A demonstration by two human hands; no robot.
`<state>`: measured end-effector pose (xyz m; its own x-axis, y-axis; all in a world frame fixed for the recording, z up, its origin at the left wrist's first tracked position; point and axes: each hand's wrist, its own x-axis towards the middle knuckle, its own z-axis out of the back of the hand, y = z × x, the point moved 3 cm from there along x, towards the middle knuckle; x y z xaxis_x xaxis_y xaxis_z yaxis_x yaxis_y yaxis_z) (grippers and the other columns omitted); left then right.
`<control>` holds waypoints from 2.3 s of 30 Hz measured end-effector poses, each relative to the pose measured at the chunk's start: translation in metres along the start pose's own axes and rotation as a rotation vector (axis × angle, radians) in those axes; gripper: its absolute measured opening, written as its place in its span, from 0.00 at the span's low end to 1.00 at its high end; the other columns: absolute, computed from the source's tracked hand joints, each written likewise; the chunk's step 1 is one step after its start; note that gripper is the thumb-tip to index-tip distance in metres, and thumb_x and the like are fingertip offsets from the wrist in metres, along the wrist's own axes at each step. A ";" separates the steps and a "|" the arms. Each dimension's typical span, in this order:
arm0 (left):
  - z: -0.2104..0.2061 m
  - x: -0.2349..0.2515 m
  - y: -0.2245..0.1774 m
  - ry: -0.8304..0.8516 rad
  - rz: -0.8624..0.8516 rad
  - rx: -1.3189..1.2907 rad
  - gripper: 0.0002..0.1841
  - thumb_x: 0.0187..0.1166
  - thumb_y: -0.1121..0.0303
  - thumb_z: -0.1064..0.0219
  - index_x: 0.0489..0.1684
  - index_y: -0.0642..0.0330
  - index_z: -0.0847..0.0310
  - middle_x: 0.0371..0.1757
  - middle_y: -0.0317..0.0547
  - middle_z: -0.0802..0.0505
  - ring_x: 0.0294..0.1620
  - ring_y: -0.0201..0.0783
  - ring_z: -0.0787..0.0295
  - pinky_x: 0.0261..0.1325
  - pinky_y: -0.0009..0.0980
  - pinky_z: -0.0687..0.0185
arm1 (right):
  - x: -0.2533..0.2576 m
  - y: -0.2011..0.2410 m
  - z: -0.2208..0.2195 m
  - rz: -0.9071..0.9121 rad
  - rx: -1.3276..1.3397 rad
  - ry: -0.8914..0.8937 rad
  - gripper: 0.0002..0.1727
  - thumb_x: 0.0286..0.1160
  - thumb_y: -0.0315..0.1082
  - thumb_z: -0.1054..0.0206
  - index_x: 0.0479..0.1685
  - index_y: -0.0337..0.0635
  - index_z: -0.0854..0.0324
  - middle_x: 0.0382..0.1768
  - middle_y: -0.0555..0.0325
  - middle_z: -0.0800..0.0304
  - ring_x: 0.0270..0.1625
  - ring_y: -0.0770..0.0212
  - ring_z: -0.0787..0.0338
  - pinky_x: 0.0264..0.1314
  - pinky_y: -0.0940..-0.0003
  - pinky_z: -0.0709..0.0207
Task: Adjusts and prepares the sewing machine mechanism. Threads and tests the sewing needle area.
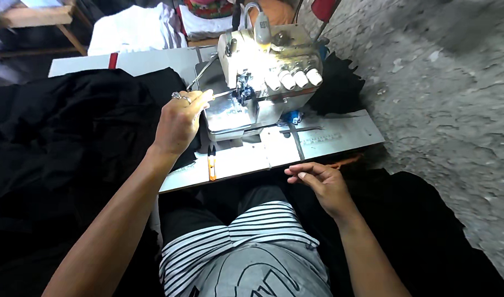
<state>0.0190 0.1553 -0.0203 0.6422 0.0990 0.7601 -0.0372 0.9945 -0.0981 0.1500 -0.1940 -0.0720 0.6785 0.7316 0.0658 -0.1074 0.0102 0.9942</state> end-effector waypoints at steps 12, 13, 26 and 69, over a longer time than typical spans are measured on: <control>0.027 0.022 -0.010 0.353 0.427 -0.200 0.16 0.92 0.60 0.42 0.58 0.56 0.08 0.41 0.46 0.05 0.42 0.40 0.07 0.51 0.44 0.13 | 0.013 0.006 -0.037 -0.087 -0.070 0.165 0.13 0.81 0.20 0.43 0.51 0.32 0.11 0.50 0.49 0.03 0.48 0.56 0.02 0.58 0.63 0.07; 0.029 0.026 -0.011 0.403 0.500 -0.219 0.16 0.92 0.59 0.43 0.52 0.56 0.08 0.35 0.44 0.06 0.36 0.39 0.10 0.45 0.43 0.14 | 0.019 0.007 -0.045 -0.083 -0.077 0.193 0.13 0.81 0.20 0.43 0.51 0.32 0.11 0.50 0.49 0.03 0.49 0.56 0.02 0.58 0.63 0.07; 0.096 -0.013 -0.017 0.407 0.454 -0.182 0.10 0.86 0.65 0.34 0.54 0.57 0.10 0.45 0.48 0.06 0.42 0.41 0.09 0.49 0.45 0.13 | 0.011 -0.001 -0.025 -0.192 -0.203 0.439 0.14 0.88 0.29 0.42 0.59 0.36 0.12 0.54 0.54 0.04 0.55 0.60 0.04 0.64 0.64 0.10; -0.200 0.014 -0.307 0.983 0.246 -0.331 0.10 0.86 0.73 0.41 0.54 0.64 0.15 0.45 0.57 0.07 0.47 0.56 0.06 0.42 0.52 0.11 | -0.011 -0.047 0.082 -0.332 -1.411 0.496 0.26 0.78 0.50 0.30 0.62 0.36 0.14 0.64 0.37 0.11 0.73 0.36 0.17 0.80 0.37 0.35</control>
<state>0.1923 -0.1552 -0.1078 0.9868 0.0775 -0.1423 -0.1353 0.8771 -0.4608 0.2073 -0.2584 -0.1125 0.5381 0.7094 -0.4551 -0.7802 0.6235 0.0494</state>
